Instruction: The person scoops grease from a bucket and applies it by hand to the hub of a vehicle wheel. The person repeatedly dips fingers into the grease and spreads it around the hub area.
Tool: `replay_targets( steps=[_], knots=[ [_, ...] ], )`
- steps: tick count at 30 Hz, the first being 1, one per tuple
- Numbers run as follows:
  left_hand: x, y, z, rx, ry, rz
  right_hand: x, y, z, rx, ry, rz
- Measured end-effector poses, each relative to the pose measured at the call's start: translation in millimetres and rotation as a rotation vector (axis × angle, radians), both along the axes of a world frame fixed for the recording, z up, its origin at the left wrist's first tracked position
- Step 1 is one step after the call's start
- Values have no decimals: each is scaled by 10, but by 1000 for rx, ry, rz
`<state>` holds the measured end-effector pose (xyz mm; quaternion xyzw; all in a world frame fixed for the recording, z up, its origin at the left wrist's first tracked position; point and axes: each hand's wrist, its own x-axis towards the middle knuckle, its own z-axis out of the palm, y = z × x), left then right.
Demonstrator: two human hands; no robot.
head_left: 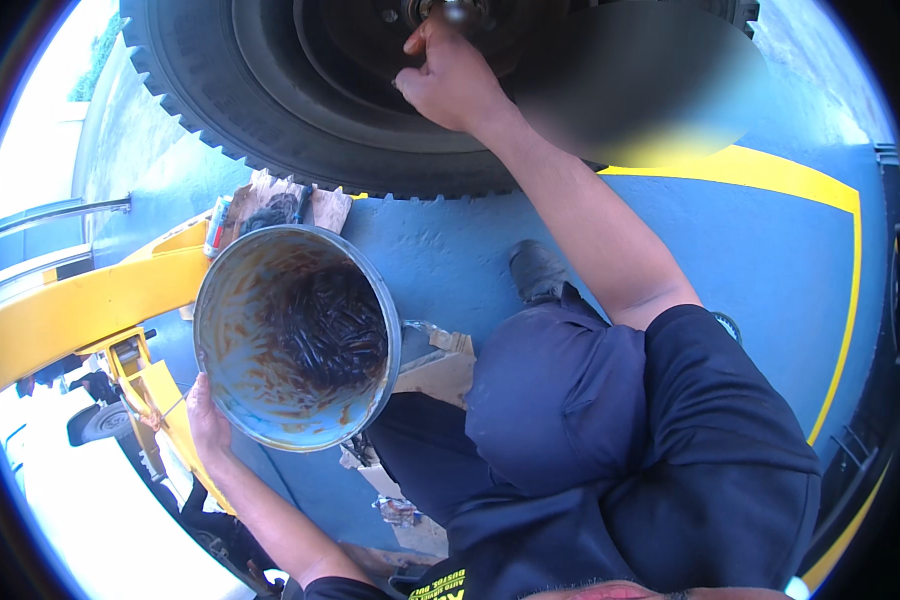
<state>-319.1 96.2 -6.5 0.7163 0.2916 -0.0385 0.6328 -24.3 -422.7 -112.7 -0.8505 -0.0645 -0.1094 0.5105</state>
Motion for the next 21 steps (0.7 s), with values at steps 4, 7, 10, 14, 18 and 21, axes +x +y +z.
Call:
replay_targets(
  steps=[4,7,10,14,18,21],
  knots=[
    [-6,4,16,7,6,5,-177,-89,132,-269,74,23],
    [-36,16,18,-2,3,7,-219,-90,132,-228,67,-8],
    [-32,-3,21,-5,1,-9,-122,-59,53,-257,-25,-72],
    [-11,-16,19,5,-9,-24,72,-13,-5,-202,-46,-50],
    [-14,39,-12,-13,-2,-1,91,-46,85,-338,55,26],
    [10,-6,-5,-29,-3,9,35,-151,253,-561,106,89]
  ],
)
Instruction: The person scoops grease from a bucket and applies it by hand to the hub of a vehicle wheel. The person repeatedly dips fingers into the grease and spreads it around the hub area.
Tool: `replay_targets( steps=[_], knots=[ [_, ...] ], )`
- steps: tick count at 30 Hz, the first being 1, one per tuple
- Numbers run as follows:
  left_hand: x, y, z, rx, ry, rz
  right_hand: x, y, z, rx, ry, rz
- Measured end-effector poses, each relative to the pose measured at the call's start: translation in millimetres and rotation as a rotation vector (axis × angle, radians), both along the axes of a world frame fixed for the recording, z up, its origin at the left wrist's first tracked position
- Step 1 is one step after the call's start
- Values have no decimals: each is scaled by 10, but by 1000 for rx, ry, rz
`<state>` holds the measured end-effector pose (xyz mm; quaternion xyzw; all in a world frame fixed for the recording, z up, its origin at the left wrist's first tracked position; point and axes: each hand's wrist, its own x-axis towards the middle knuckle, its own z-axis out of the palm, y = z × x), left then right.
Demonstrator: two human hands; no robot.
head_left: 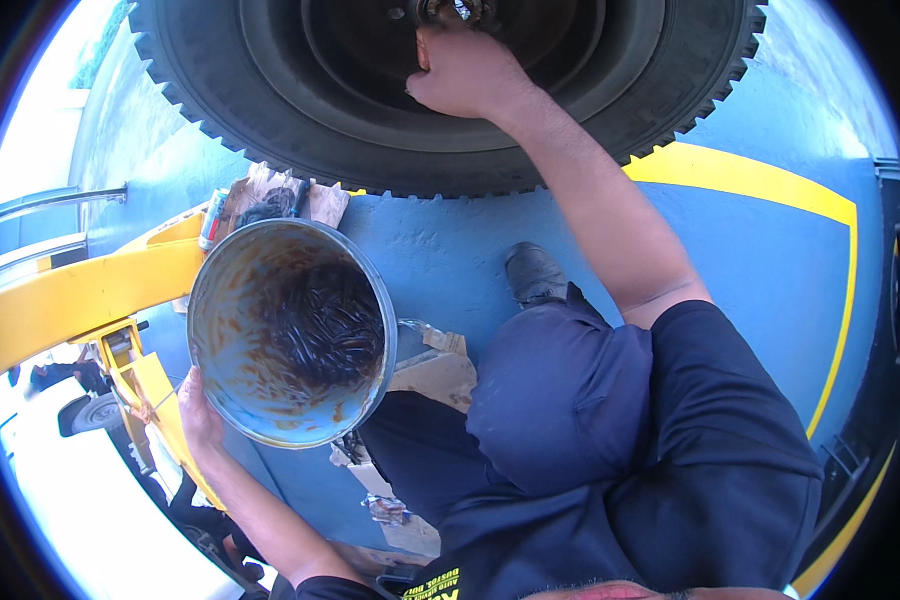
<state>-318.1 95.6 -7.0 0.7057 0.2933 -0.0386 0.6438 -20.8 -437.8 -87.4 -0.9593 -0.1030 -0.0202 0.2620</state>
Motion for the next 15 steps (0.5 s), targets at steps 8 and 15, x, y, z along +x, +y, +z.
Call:
replay_targets(
  steps=[8,15],
  knots=[
    [-38,36,40,-2,15,-46,-206,-190,308,-398,-1,141],
    [-65,91,-33,4,4,-38,189,-119,-70,-125,-65,56]
  ],
)
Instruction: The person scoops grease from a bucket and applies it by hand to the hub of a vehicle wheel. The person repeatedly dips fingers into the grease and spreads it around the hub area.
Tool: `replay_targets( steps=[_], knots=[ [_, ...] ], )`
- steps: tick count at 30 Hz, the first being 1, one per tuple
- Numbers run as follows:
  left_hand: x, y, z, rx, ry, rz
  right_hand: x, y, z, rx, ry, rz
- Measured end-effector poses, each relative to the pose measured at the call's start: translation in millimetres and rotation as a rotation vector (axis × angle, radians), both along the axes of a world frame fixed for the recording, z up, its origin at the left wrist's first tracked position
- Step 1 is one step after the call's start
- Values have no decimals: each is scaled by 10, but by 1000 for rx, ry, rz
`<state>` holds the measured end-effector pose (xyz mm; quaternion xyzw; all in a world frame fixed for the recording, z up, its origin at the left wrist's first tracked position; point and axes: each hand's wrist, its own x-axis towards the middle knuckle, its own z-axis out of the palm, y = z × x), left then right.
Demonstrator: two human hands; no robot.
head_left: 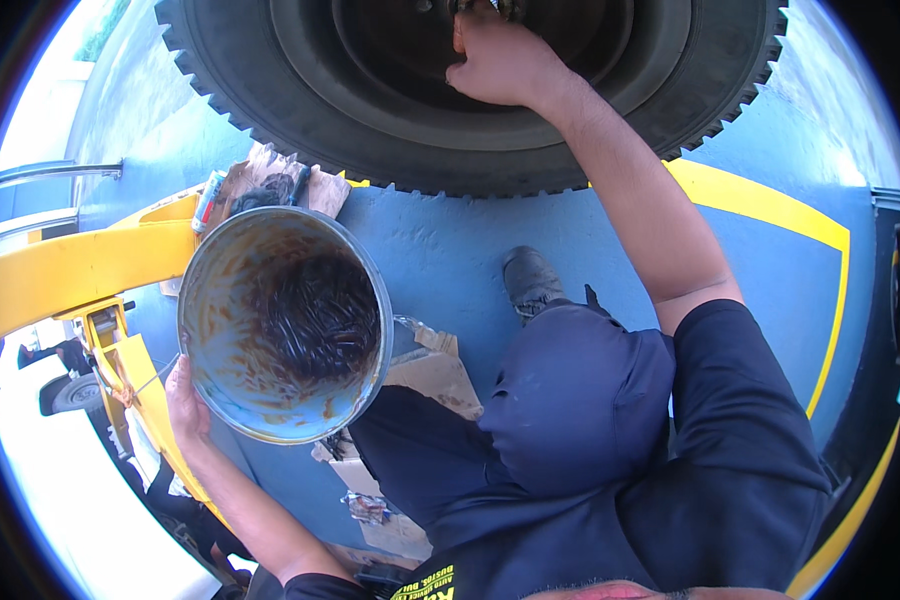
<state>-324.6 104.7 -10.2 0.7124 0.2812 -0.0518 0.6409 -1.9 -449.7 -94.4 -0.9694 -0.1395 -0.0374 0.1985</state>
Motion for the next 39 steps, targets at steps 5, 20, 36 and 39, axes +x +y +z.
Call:
replay_targets(
  steps=[5,20,36,39],
  knots=[
    [-16,41,-14,29,7,23,67,-37,-97,-92,-61,87],
    [-74,166,-84,37,-15,71,-30,-67,312,-355,65,121],
    [-52,99,-69,-18,-24,34,36,0,579,-628,199,196],
    [-89,124,-85,17,-29,51,11,20,719,-840,182,252]
  ],
)
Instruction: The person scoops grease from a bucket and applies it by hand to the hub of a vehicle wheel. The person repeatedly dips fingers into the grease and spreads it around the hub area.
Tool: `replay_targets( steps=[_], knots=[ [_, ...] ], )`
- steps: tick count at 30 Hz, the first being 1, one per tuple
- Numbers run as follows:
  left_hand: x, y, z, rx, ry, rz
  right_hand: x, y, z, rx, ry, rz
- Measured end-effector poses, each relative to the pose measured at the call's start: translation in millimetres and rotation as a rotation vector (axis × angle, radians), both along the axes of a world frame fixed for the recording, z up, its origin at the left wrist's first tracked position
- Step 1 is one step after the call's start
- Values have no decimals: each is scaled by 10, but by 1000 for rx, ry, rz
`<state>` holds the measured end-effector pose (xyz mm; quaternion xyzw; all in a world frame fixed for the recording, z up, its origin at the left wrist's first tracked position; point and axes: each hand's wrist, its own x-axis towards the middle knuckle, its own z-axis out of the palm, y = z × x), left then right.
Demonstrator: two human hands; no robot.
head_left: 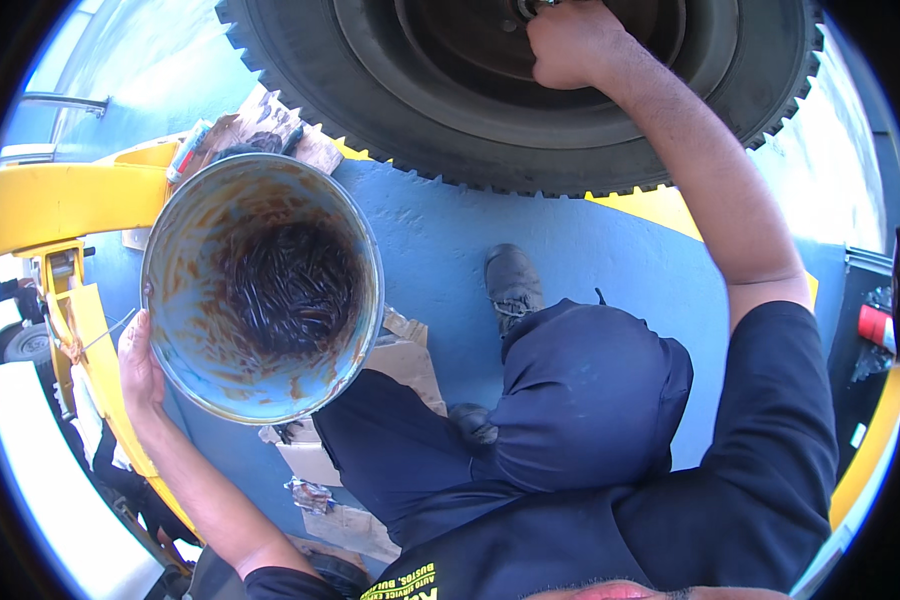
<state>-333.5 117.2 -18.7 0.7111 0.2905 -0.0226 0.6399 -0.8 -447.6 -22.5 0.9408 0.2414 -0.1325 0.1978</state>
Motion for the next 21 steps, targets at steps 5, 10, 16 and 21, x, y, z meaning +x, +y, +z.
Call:
replay_targets(
  steps=[5,10,16,21],
  knots=[
    [-47,-23,-28,26,-13,43,-18,13,-5,-341,-55,234],
    [-83,-28,-25,-14,-10,18,15,-129,-264,-443,-246,313],
    [-98,-75,-40,-21,-8,46,-119,-43,-121,-467,-86,213],
    [-76,-44,-69,-36,-20,35,-489,-220,-2,-194,-134,253]
  ],
)
